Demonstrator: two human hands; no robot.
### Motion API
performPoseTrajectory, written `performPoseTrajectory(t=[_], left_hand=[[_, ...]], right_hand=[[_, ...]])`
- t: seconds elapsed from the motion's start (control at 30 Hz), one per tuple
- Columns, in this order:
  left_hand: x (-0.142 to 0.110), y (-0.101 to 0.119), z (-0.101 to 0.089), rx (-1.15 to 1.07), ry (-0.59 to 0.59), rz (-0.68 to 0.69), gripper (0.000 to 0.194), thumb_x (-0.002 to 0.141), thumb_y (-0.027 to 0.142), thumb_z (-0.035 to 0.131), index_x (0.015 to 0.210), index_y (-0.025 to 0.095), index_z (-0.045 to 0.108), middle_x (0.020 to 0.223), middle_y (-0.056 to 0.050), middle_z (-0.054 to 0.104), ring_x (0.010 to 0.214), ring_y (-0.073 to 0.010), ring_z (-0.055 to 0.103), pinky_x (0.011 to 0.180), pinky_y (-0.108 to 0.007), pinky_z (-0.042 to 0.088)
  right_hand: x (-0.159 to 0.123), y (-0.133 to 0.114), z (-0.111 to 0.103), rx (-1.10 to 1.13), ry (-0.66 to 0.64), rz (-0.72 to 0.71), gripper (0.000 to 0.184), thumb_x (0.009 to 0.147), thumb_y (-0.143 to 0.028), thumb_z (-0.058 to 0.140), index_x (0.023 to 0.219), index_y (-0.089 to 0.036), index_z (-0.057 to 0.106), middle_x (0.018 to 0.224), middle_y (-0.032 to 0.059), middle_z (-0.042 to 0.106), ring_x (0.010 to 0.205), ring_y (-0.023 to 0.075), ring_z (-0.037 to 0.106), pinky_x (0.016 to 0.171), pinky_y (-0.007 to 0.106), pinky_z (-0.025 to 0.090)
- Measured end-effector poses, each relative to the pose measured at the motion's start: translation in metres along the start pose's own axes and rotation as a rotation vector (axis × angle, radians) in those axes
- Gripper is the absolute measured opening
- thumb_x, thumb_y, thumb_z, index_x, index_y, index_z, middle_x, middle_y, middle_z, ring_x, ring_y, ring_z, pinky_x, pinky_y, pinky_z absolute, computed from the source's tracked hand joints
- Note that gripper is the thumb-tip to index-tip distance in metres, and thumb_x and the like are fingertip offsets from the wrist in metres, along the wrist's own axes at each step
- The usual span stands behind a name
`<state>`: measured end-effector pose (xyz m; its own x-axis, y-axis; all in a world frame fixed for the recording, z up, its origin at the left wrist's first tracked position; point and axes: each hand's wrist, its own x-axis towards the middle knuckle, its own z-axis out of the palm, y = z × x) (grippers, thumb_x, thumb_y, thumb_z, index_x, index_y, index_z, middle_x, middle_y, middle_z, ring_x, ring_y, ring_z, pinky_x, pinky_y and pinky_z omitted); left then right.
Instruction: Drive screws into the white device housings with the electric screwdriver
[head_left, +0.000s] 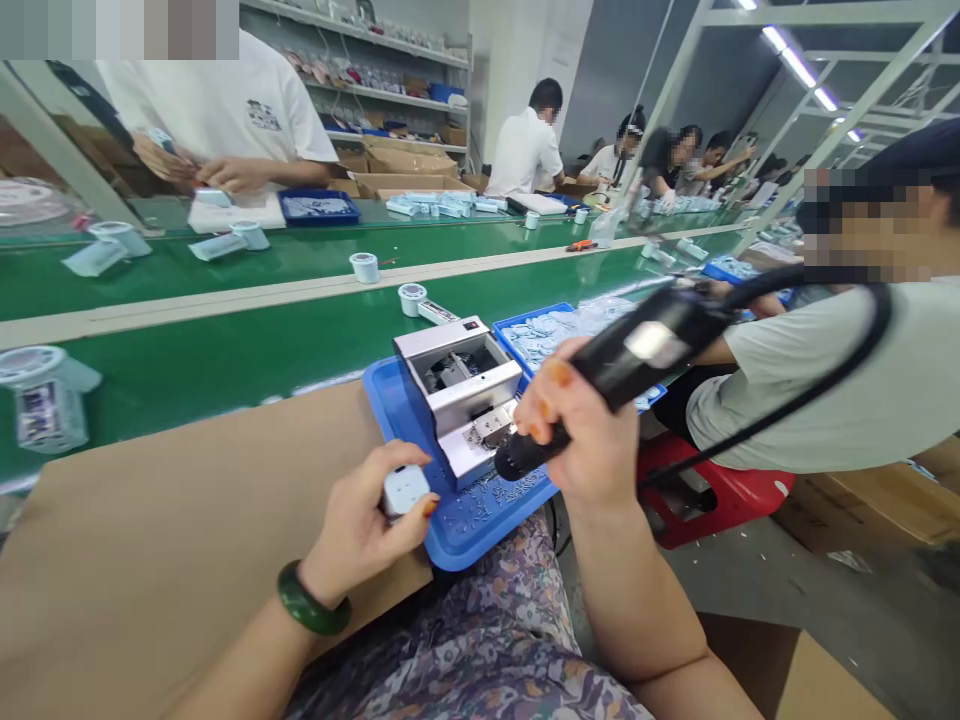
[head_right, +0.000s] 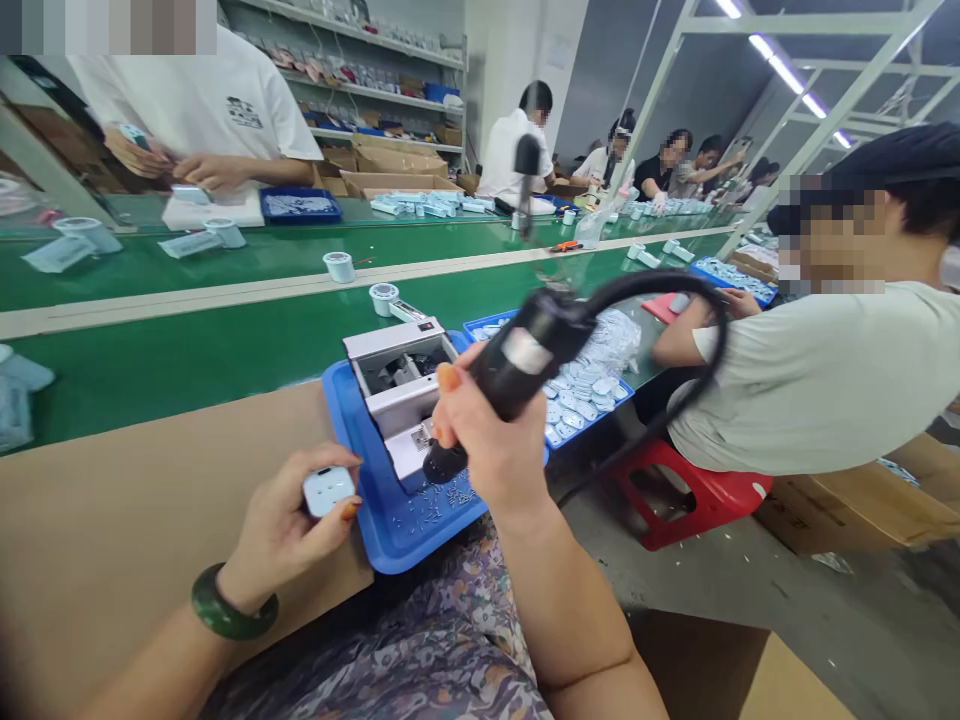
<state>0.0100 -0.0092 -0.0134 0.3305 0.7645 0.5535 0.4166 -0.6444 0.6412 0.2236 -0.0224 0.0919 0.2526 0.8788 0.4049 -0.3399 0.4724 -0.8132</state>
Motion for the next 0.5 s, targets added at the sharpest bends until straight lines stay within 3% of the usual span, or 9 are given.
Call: performPoseTrajectory(t=[0.17, 0.3, 0.5], left_hand=[[-0.001, 0.005, 0.008, 0.056, -0.057, 0.113, 0.017, 0.091, 0.034, 0.061, 0.104, 0.023, 0.063, 0.084, -0.002, 0.075, 0.064, -0.0178, 0.069, 0.062, -0.027, 0.056], [-0.004, 0.001, 0.011, 0.043, -0.066, 0.134, 0.017, 0.093, 0.034, 0.062, 0.106, 0.022, 0.060, 0.086, -0.002, 0.073, 0.066, -0.0177, 0.070, 0.063, -0.026, 0.056], [0.000, 0.006, 0.011, 0.023, -0.062, 0.163, 0.014, 0.096, 0.036, 0.061, 0.099, 0.023, 0.059, 0.081, -0.001, 0.070, 0.063, -0.0168, 0.065, 0.061, -0.026, 0.054]], right_hand=[[-0.009, -0.033, 0.030, 0.198, -0.061, -0.031, 0.028, 0.087, -0.029, 0.081, 0.084, -0.026, 0.053, 0.055, -0.0145, 0.052, 0.037, 0.0048, 0.043, 0.048, 0.023, 0.047], [-0.014, -0.028, 0.044, 0.211, -0.113, -0.025, 0.023, 0.088, -0.024, 0.079, 0.085, -0.026, 0.056, 0.057, -0.0145, 0.053, 0.037, 0.0035, 0.045, 0.048, 0.022, 0.047], [-0.018, -0.022, 0.048, 0.166, -0.119, -0.035, 0.025, 0.089, -0.025, 0.081, 0.085, -0.027, 0.056, 0.060, -0.0142, 0.053, 0.038, 0.0038, 0.045, 0.047, 0.022, 0.047]])
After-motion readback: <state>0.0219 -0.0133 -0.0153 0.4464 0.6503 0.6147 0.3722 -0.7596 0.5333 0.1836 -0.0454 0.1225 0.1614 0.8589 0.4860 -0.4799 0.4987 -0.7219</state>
